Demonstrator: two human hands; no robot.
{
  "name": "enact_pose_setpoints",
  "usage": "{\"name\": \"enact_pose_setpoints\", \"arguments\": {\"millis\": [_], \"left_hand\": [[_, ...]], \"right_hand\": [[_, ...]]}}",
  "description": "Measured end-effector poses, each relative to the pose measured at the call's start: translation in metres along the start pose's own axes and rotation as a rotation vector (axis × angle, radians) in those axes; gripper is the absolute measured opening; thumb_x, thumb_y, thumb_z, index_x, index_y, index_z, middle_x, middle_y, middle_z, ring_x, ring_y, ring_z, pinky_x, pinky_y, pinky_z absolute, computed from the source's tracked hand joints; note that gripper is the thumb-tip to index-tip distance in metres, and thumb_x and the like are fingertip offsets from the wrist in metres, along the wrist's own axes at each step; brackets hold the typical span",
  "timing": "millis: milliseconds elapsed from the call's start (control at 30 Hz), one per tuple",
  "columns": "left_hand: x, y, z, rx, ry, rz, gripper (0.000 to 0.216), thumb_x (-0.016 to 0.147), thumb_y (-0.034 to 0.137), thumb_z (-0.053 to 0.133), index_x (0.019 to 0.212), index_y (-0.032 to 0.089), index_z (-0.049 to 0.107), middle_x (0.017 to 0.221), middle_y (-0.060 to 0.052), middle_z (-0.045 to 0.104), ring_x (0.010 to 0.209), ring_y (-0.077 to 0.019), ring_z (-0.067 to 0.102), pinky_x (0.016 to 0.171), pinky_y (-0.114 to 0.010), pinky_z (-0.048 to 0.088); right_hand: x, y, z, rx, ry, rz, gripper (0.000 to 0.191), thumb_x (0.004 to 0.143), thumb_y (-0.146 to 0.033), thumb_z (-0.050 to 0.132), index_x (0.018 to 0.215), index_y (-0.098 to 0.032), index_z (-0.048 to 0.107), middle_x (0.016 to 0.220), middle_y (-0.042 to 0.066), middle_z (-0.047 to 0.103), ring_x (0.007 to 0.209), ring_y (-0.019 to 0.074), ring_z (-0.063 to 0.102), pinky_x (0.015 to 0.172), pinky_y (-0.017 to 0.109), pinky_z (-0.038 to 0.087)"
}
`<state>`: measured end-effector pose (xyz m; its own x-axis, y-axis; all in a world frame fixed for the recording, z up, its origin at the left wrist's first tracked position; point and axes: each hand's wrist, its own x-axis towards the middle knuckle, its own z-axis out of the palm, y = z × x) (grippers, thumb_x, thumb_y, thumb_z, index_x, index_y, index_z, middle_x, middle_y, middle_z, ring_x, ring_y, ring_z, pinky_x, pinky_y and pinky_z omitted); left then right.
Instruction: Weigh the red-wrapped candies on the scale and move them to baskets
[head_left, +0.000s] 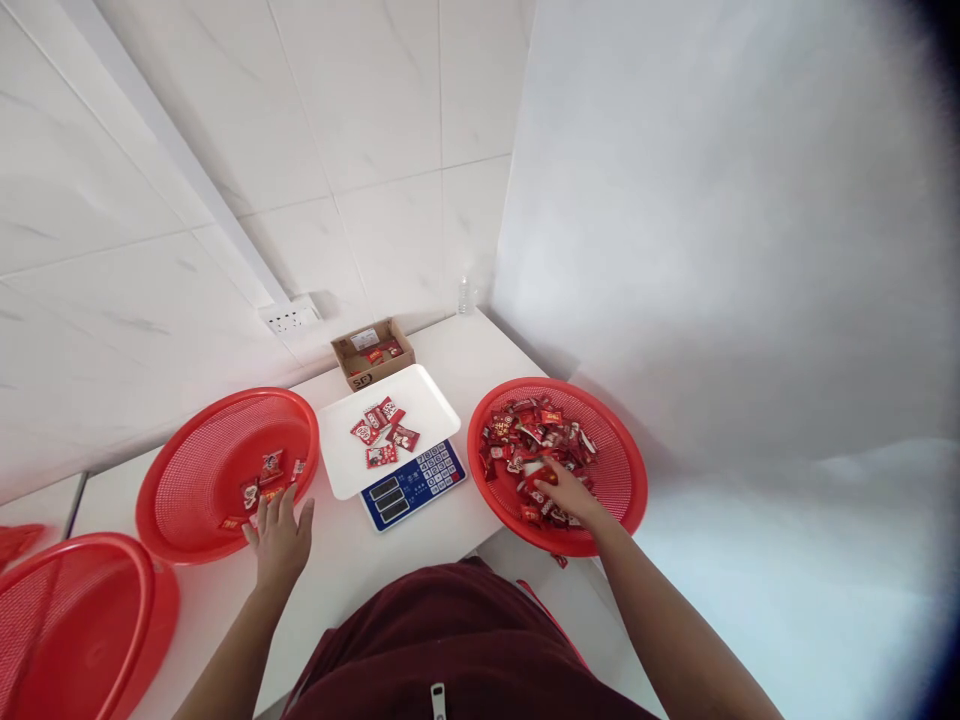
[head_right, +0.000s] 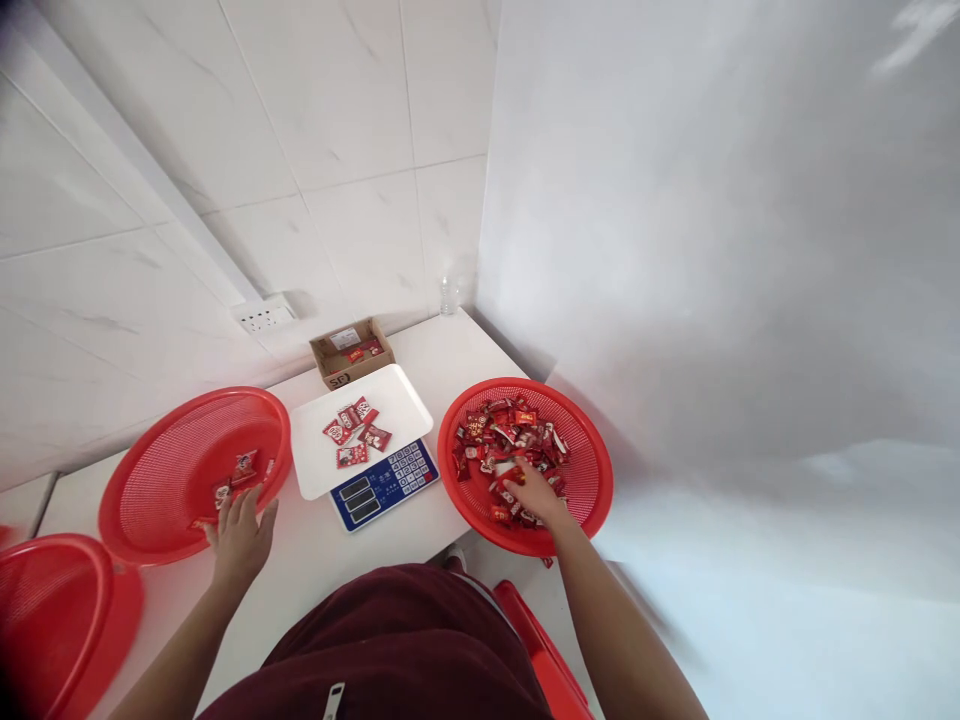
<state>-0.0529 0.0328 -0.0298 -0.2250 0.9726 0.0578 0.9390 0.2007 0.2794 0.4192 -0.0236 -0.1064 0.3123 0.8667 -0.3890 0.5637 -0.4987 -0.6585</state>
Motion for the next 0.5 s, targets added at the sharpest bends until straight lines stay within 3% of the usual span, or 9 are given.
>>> {"name": "enact_pose_setpoints", "arguments": {"millis": [67, 133, 300, 400, 500], "left_hand": [[-0.002, 0.012, 0.001, -0.041, 0.033, 0.044, 0.054, 0.090, 0.044, 0.029, 0.131, 0.013, 0.045, 0.137, -0.019, 0.045, 0.137, -0.0348, 0.022, 0.106, -0.063, 0.014], [-0.003, 0.023, 0.003, -0.081, 0.064, 0.097, 0.054, 0.090, 0.045, 0.030, 0.131, 0.013, 0.044, 0.137, -0.019, 0.045, 0.136, -0.0344, 0.023, 0.106, -0.062, 0.016], [-0.015, 0.052, 0.008, -0.155, 0.088, 0.247, 0.049, 0.090, 0.043, 0.033, 0.128, 0.015, 0.048, 0.134, -0.018, 0.047, 0.136, -0.0318, 0.026, 0.108, -0.058, 0.018], [-0.028, 0.069, 0.014, -0.190, 0.074, 0.313, 0.046, 0.090, 0.043, 0.034, 0.126, 0.017, 0.049, 0.134, -0.016, 0.048, 0.136, -0.0303, 0.027, 0.108, -0.056, 0.021], [-0.042, 0.082, 0.021, -0.215, 0.047, 0.361, 0.044, 0.090, 0.041, 0.035, 0.126, 0.018, 0.048, 0.134, -0.014, 0.049, 0.136, -0.0291, 0.027, 0.108, -0.055, 0.023]], "right_hand": [[0.005, -0.007, -0.003, 0.058, -0.068, -0.040, 0.047, 0.077, -0.037, 0.056, 0.120, -0.021, 0.058, 0.123, 0.007, 0.061, 0.114, 0.0229, 0.055, 0.096, 0.035, 0.043], [0.015, -0.010, -0.011, 0.044, -0.013, -0.029, 0.046, 0.079, -0.039, 0.051, 0.121, -0.021, 0.058, 0.125, 0.008, 0.060, 0.117, 0.0235, 0.053, 0.099, 0.037, 0.040], [0.042, -0.007, -0.025, -0.040, 0.180, 0.103, 0.074, 0.077, -0.035, 0.053, 0.144, -0.014, 0.027, 0.152, 0.016, 0.019, 0.139, 0.0323, 0.018, 0.110, 0.049, 0.019], [0.038, -0.010, -0.013, -0.134, 0.083, 0.117, 0.081, 0.074, -0.036, 0.059, 0.145, -0.015, 0.024, 0.155, 0.016, 0.003, 0.139, 0.0359, 0.015, 0.109, 0.051, 0.020], [0.019, -0.011, 0.001, -0.165, -0.135, -0.083, 0.077, 0.073, -0.033, 0.060, 0.143, -0.017, 0.032, 0.154, 0.015, 0.015, 0.137, 0.0300, 0.025, 0.108, 0.041, 0.026]]}}
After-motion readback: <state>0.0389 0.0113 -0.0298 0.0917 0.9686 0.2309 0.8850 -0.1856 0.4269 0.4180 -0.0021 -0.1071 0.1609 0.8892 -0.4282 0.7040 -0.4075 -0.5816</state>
